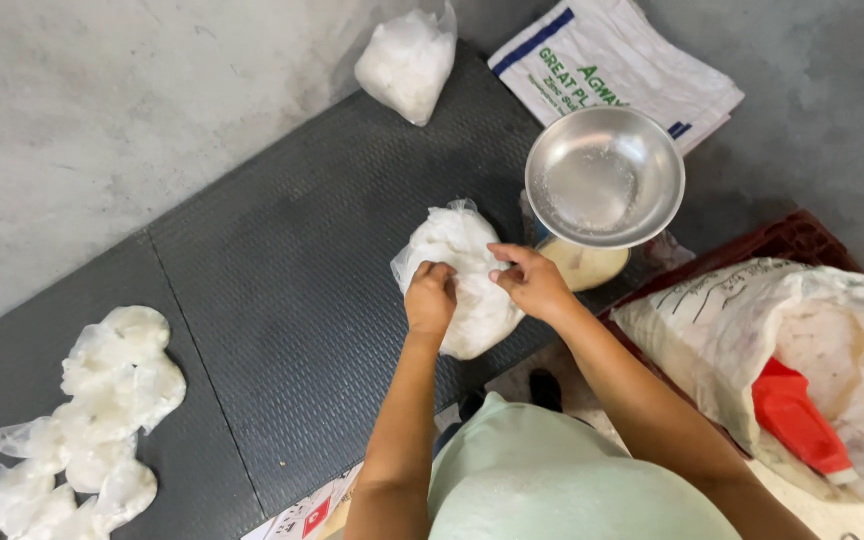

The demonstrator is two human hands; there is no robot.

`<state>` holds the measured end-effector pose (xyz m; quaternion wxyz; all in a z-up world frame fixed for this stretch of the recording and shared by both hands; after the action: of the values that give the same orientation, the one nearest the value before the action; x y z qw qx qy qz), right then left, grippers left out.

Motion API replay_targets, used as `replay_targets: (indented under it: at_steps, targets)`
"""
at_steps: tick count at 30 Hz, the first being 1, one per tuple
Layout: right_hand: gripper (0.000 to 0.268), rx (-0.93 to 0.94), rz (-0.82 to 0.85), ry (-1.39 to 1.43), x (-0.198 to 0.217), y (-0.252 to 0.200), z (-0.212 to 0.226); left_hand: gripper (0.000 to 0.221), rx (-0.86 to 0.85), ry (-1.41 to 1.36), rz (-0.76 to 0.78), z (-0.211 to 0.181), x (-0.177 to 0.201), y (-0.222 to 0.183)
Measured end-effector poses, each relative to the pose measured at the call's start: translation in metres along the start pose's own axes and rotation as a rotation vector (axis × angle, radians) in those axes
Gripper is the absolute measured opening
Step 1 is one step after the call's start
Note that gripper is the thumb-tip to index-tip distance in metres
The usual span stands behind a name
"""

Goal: Measuring and bagging agricultural powder from a large sack into smaller plastic bags using a scoop and a weighing scale.

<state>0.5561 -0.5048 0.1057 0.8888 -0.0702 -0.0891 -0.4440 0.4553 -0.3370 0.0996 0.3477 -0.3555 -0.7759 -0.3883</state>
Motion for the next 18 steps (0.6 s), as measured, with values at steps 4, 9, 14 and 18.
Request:
replay_targets:
  at_steps: [4, 9, 14, 18]
  targets:
    - [0.048, -0.054, 0.047, -0.033, 0.004, -0.008, 0.027, 0.005, 0.176, -0.164, -0.017, 0.023, 0.005, 0.011]
    - [0.048, 0.149, 0.02, 0.104, -0.008, -0.006, 0.025, 0.005, 0.477, -0.621, -0.031, 0.047, -0.009, 0.007]
    - [0.053, 0.493, -0.094, -0.195, -0.019, -0.018, 0.085, 0.007, 0.608, -1.0, 0.025, 0.06, -0.048, -0.003]
    - [0.024, 0.184, -0.129, -0.126, -0.015, 0.007, 0.018, 0.012, 0.744, -1.514, -0.071, 0.064, -0.035, 0.005]
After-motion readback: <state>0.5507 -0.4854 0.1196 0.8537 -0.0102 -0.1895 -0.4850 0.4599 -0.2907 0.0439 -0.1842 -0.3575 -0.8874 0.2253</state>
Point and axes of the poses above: each hand's wrist, its own y-axis towards the middle knuckle, its own x-axis out of the back of the hand, z = x × y, the point moved 8 cm from there along y, towards the middle knuckle, and after that the axes turned 7 degrees about y, right-handed, at the moved point
